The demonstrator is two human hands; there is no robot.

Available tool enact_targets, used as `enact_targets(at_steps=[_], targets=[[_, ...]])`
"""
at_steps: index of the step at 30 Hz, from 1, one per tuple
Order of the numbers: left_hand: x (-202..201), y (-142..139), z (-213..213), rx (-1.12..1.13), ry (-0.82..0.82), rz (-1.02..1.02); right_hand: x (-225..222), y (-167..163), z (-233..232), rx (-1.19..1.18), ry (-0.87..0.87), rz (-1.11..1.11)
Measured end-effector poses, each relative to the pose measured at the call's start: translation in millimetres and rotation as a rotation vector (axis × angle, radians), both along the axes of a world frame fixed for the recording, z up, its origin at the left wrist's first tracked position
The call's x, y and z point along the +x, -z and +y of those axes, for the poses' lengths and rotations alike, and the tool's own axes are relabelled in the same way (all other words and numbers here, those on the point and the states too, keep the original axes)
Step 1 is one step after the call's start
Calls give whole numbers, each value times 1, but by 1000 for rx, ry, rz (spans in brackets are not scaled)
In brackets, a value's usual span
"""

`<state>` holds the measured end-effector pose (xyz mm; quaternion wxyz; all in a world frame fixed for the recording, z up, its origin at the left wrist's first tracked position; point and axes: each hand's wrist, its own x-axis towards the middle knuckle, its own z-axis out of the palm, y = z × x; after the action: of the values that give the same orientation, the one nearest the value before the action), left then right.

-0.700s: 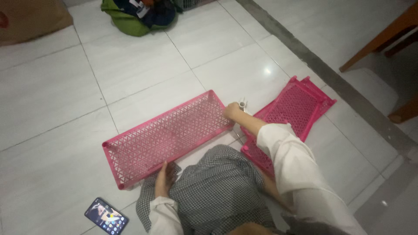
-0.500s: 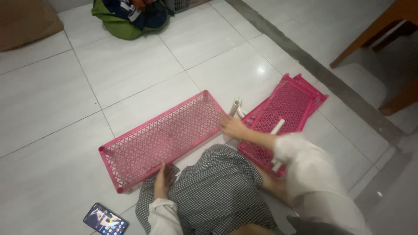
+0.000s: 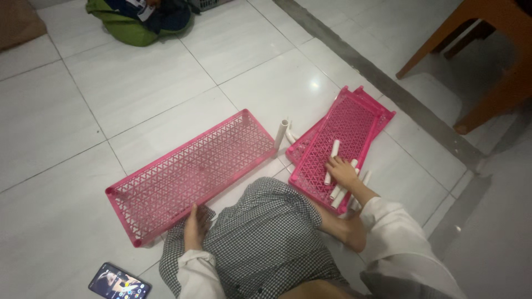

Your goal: The person sits on the floor assembling a pink plastic multi-tier shelf, attaching white plastic leg tubes to the perforated shelf panels and pressing the panels onto the posts, then attaching curved white handle pieces to the top and pressing the assembled unit together.

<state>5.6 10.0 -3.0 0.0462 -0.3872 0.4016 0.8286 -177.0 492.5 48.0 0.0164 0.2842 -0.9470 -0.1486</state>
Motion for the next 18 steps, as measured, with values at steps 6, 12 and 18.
enact_targets(at_steps=[6,12,18], targets=[[3,-7,-1,-36,-34,-5,-31,-21,-17,-246,92,79],[0,-5,-4,-32,-44,-8,-127,-110,-73,-345,269,-44],[2,6,-4,-46,-73,108,-178,-162,-213,15,71,-242]])
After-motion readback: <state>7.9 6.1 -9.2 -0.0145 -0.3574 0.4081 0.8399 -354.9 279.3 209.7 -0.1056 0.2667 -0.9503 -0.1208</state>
